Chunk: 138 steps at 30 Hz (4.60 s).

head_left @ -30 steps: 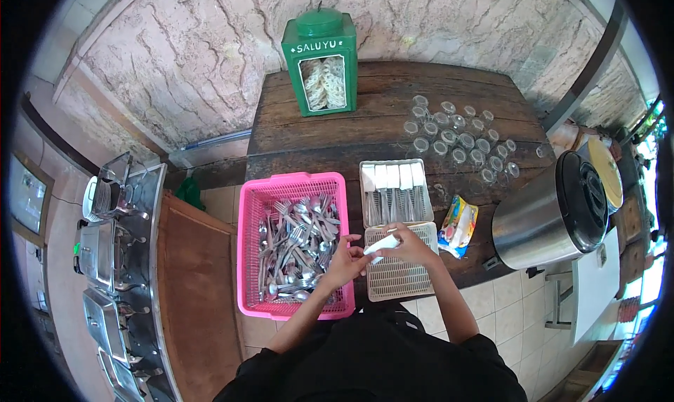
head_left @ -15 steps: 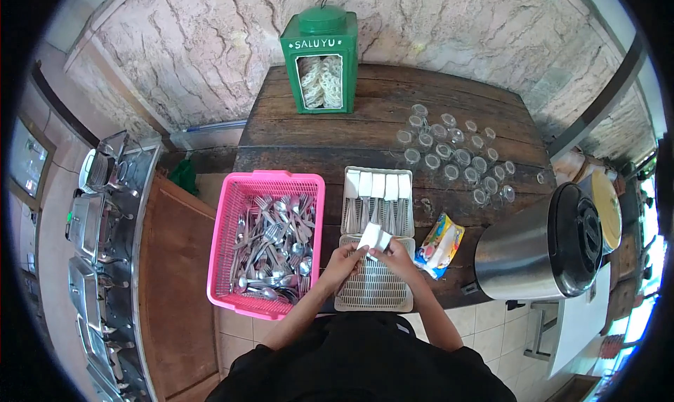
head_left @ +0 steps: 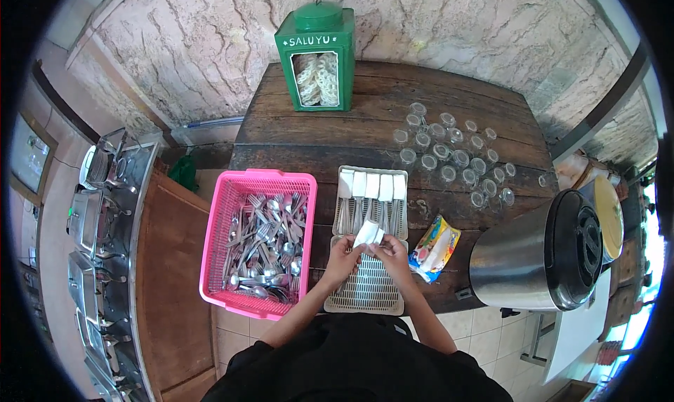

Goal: The recorder is picking up individual forks and spoons from a pink basket, wiping them with a paper towel, and sorting them into a silverware tray.

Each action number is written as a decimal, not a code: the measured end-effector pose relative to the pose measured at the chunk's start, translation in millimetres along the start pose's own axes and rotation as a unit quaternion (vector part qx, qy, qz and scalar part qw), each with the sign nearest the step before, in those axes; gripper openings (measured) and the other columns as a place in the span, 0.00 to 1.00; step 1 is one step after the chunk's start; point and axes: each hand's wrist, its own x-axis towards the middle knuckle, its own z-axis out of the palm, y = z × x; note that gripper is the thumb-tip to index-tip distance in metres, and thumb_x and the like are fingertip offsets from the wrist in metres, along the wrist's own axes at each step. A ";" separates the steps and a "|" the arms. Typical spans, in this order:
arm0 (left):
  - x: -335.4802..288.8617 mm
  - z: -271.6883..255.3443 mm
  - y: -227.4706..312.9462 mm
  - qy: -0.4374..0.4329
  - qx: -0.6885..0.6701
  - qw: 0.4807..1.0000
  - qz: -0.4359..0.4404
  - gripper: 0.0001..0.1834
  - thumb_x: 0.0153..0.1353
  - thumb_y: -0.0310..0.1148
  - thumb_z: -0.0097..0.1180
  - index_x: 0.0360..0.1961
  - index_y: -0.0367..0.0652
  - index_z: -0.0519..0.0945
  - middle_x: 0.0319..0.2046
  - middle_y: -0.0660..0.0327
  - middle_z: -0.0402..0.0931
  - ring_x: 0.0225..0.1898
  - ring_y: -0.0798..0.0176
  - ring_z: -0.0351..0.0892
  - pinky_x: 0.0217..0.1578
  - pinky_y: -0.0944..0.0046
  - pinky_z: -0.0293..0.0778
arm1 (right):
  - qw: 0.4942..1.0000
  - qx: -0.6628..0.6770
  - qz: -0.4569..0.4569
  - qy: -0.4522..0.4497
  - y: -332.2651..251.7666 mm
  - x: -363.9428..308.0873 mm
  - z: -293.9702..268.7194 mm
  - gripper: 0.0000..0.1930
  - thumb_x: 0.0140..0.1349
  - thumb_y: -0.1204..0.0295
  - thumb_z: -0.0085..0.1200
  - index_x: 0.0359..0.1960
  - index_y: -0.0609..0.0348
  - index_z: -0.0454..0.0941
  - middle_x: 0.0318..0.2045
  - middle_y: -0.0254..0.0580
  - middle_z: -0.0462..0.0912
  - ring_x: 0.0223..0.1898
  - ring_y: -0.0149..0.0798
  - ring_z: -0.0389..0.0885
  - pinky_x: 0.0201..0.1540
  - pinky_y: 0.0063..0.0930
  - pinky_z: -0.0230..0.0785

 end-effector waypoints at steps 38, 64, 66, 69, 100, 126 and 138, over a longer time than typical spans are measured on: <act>172.2 80.5 -81.6 0.061 0.319 0.944 0.059 0.13 0.43 0.20 0.49 0.35 0.33 0.70 0.31 0.46 0.73 0.36 0.45 0.73 0.39 0.54 0.68 | 0.791 -0.567 -0.079 0.216 6.3 190.6 -91.0 0.06 0.40 0.70 0.58 0.23 0.54 0.80 0.23 0.42 0.79 0.30 0.44 0.79 0.34 0.33 0.71; 87.6 127.9 -91.0 -0.382 0.421 0.725 0.389 0.08 0.43 0.23 0.52 0.28 0.39 0.74 0.29 0.54 0.70 0.37 0.53 0.72 0.37 0.59 0.71 | 0.815 -0.511 -0.118 0.248 27.1 -60.0 -146.2 0.10 0.48 0.80 0.50 0.35 0.62 0.72 0.34 0.49 0.76 0.37 0.46 0.76 0.38 0.34 0.69; 87.2 132.5 -101.6 -0.403 0.504 0.656 0.392 0.09 0.43 0.24 0.53 0.29 0.41 0.74 0.31 0.56 0.70 0.40 0.54 0.71 0.39 0.60 0.72 | 0.795 -0.536 -0.127 0.255 36.9 -65.3 -146.0 0.12 0.48 0.82 0.49 0.37 0.63 0.71 0.36 0.50 0.75 0.40 0.47 0.75 0.39 0.35 0.69; 94.9 132.9 -111.5 -0.384 0.538 0.630 0.408 0.05 0.43 0.28 0.54 0.24 0.42 0.76 0.29 0.58 0.70 0.41 0.56 0.72 0.38 0.61 0.72 | 0.835 -0.450 -0.122 0.291 41.7 -69.4 -143.7 0.15 0.49 0.83 0.48 0.41 0.63 0.71 0.37 0.50 0.74 0.40 0.46 0.75 0.37 0.33 0.70; 112.2 136.9 -23.3 -0.397 0.376 0.812 0.202 0.10 0.58 0.32 0.50 0.36 0.36 0.76 0.26 0.59 0.76 0.29 0.68 0.76 0.31 0.68 0.71 | 0.860 -0.319 -0.161 0.364 -7.7 -56.7 -133.1 0.13 0.51 0.72 0.57 0.38 0.64 0.73 0.34 0.45 0.77 0.32 0.35 0.77 0.29 0.27 0.71; 10.0 -24.4 33.4 -0.307 0.154 0.932 -0.115 0.15 0.56 0.41 0.53 0.40 0.43 0.78 0.27 0.72 0.75 0.29 0.80 0.69 0.27 0.79 0.62 | 0.919 -0.362 -0.141 -0.072 -90.2 -53.4 -18.4 0.03 0.48 0.76 0.58 0.26 0.59 0.79 0.23 0.36 0.80 0.26 0.29 0.77 0.30 0.20 0.67; -44.2 -157.4 19.2 0.036 -0.074 0.993 -0.085 0.16 0.54 0.41 0.57 0.40 0.44 0.75 0.33 0.68 0.76 0.33 0.75 0.71 0.34 0.73 0.65 | 0.847 -0.419 -0.094 -0.312 -82.3 -5.3 -2.2 0.10 0.39 0.78 0.63 0.26 0.58 0.78 0.45 0.44 0.73 0.52 0.43 0.67 0.54 0.32 0.57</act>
